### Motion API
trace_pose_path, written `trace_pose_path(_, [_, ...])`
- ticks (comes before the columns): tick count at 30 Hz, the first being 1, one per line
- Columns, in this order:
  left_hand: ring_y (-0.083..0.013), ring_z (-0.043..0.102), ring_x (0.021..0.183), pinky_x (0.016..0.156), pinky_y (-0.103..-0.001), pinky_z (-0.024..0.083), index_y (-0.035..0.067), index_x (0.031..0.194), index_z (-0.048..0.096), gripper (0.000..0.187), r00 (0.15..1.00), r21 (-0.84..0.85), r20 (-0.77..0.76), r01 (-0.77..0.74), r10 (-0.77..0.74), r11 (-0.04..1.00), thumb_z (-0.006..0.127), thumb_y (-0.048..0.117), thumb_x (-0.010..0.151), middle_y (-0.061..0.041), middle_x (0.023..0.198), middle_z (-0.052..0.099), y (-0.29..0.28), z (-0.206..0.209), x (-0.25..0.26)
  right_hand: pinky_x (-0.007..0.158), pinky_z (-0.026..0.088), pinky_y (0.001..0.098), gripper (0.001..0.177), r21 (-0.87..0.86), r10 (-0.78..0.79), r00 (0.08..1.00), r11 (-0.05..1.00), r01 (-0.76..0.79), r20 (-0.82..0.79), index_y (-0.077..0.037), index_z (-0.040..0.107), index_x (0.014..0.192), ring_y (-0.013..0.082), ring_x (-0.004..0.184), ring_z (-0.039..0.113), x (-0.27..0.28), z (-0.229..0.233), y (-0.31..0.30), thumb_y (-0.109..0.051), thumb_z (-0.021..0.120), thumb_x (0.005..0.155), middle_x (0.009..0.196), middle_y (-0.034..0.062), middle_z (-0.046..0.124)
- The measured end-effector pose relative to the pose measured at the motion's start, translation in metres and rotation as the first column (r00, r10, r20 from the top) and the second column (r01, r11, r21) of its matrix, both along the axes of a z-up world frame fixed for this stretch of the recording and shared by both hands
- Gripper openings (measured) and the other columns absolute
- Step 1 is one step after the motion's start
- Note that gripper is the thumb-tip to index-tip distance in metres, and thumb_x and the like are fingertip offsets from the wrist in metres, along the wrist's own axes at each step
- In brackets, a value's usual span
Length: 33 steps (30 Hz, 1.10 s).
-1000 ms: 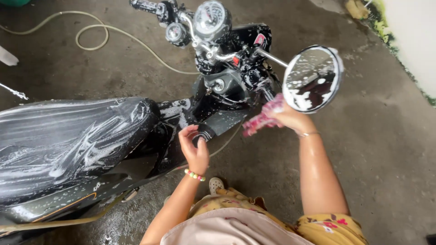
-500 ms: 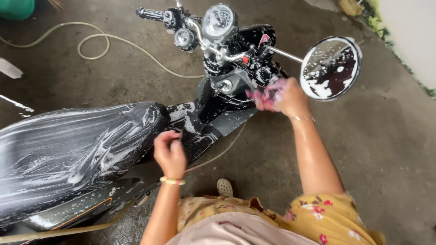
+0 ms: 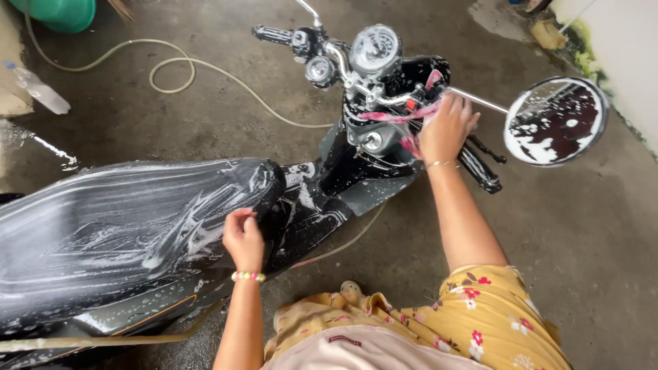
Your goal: Washing and scrubbing a motorcycle with soapy water and a cloth.
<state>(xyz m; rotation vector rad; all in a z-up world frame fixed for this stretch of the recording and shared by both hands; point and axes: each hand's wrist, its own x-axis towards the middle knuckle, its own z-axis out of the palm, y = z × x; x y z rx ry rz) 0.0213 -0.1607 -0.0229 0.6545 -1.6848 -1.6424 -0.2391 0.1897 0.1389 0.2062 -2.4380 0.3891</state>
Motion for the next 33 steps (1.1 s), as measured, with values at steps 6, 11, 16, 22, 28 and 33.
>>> trace_pose_path(6, [-0.0249, 0.066, 0.097, 0.095, -0.038, 0.050, 0.003, 0.099, 0.068, 0.013, 0.989, -0.207, 0.140, -0.014, 0.044, 0.978, 0.060, 0.001, 0.088, -0.010, 0.097, 0.071, -0.026, -0.008, -0.037, 0.102, 0.047, 0.0510, 0.014, 0.300, 0.315, 0.886, 0.929, -0.215, -0.340, -0.003, 0.068, 0.113, 0.0413, 0.112, 0.061, 0.012, -0.029, 0.020, -0.002, 0.066, 0.099, 0.116, 0.0196, 0.065])
trace_pose_path(11, [-0.0383, 0.051, 0.123, 0.110, -0.049, 0.038, 0.006, 0.108, 0.070, 0.025, 0.894, -0.503, 0.339, -0.093, 0.295, 0.859, 0.067, 0.013, 0.084, -0.016, 0.120, 0.065, -0.081, -0.044, -0.070, 0.093, 0.049, 0.0515, 0.036, 0.099, 0.576, 0.757, 0.811, -0.577, -0.310, -0.001, 0.067, 0.116, 0.0399, 0.100, 0.058, 0.011, -0.023, -0.069, 0.008, 0.059, 0.082, 0.104, 0.0177, 0.060])
trace_pose_path(16, [-0.0413, 0.039, 0.140, 0.115, -0.056, 0.025, 0.008, 0.134, 0.062, 0.064, 0.692, -0.841, 0.463, 0.146, 0.554, 0.520, 0.068, 0.042, 0.080, -0.018, 0.150, 0.049, -0.100, -0.067, -0.055, 0.091, 0.052, 0.0445, 0.044, -0.074, 0.661, 0.704, 0.713, -0.697, -0.260, -0.007, 0.065, 0.123, 0.0367, 0.104, 0.060, -0.078, -0.040, -0.200, 0.011, 0.056, 0.083, 0.108, 0.0142, 0.059])
trace_pose_path(22, [-0.0287, 0.035, 0.151, 0.125, -0.052, 0.021, 0.022, 0.148, 0.054, 0.062, 0.613, -0.861, 0.482, 0.200, 0.626, 0.467, 0.051, 0.050, 0.093, -0.006, 0.161, 0.042, -0.095, -0.071, -0.038, 0.087, 0.050, 0.0457, 0.042, 0.469, 0.806, 0.473, 0.592, -0.655, -0.357, -0.019, 0.062, 0.125, 0.0323, 0.107, 0.059, -0.196, -0.001, -0.330, -0.010, 0.079, 0.088, 0.112, 0.0091, 0.058])
trace_pose_path(28, [-0.0264, 0.035, 0.149, 0.121, -0.050, 0.022, 0.022, 0.142, 0.057, 0.060, 0.603, -0.848, 0.497, 0.188, 0.623, 0.495, 0.051, 0.051, 0.090, -0.004, 0.160, 0.042, -0.091, -0.074, -0.034, 0.081, 0.053, 0.0533, 0.068, 0.473, 0.416, 0.822, 0.676, -0.565, 0.389, -0.014, 0.058, 0.129, 0.0407, 0.108, 0.059, -0.249, -0.032, -0.388, -0.046, 0.083, 0.076, 0.124, 0.0157, 0.057])
trace_pose_path(33, [-0.0262, 0.035, 0.148, 0.120, -0.050, 0.023, 0.021, 0.141, 0.058, 0.061, 0.659, -0.874, 0.433, 0.141, 0.615, 0.464, 0.054, 0.049, 0.087, -0.005, 0.159, 0.043, -0.096, -0.076, -0.042, 0.091, 0.052, 0.0557, 0.059, 0.269, 0.345, 0.761, 0.789, -0.552, 0.550, -0.023, 0.058, 0.141, 0.0478, 0.109, 0.062, -0.312, -0.065, -0.414, -0.045, 0.074, 0.089, 0.128, 0.0236, 0.057])
